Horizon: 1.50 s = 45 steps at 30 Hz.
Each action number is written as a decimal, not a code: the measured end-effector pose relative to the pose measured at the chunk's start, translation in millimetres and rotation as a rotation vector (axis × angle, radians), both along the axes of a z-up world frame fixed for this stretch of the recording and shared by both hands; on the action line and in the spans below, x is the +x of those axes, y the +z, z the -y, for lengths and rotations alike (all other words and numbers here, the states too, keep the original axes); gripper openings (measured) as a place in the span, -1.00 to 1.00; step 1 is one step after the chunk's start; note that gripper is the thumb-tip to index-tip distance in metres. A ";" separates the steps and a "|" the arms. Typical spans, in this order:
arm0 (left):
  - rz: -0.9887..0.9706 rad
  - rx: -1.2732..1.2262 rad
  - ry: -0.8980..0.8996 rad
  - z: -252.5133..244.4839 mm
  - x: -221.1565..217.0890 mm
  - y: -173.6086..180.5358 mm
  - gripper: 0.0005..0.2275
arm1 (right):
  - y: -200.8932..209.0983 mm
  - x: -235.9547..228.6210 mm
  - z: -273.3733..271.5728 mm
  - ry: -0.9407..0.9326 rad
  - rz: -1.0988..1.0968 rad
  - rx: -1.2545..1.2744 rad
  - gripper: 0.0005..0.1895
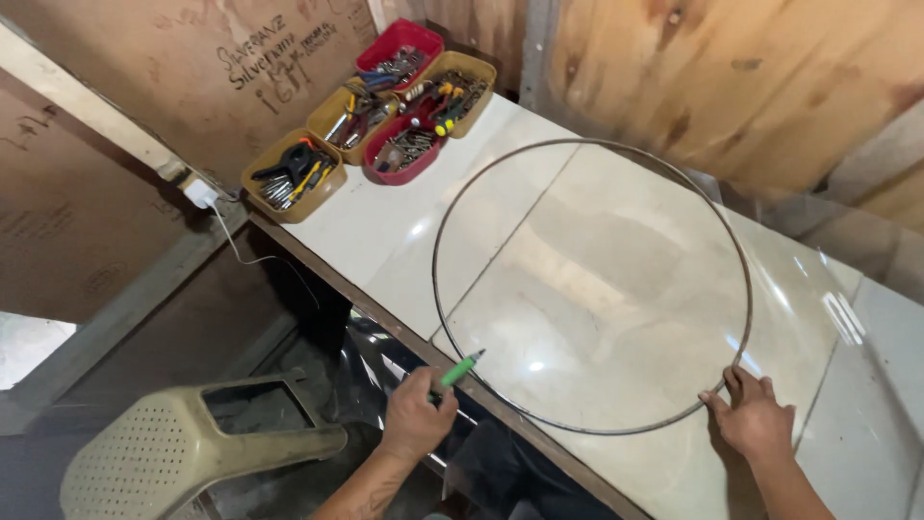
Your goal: The person places a circular metal ring on a large sheet of clear plastic and uses a green marker to trace the ring's outline. They then lift the ring and place it on a wooden shelf before returning to the plastic sheet.
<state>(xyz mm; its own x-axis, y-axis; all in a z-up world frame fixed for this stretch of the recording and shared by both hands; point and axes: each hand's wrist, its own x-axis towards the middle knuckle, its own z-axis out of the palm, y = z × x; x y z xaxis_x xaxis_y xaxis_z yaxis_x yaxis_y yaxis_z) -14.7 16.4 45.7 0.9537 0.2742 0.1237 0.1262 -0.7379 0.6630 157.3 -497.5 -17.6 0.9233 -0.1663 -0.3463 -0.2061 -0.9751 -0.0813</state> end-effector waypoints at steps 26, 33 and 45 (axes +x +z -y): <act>-0.404 -0.211 0.299 -89.8 171.9 -17.9 -0.71 | -7.2 -1.6 -4.0 -0.089 0.084 0.030 -0.25; -0.490 -0.071 0.225 -92.3 189.7 -23.1 -0.56 | 16.0 -7.1 -18.3 -0.256 0.134 0.227 -0.12; -0.439 -0.078 0.385 -153.9 241.3 42.0 -0.76 | 20.9 5.7 -27.0 -0.460 0.080 0.207 0.03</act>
<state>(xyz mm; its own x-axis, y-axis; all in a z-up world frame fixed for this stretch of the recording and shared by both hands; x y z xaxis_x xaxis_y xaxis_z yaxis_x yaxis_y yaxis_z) 226.5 170.3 87.8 0.7407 0.6037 -0.2948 0.6508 -0.5357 0.5380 163.0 -470.5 3.3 0.7956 -0.4971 -0.3464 -0.5956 -0.7466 -0.2966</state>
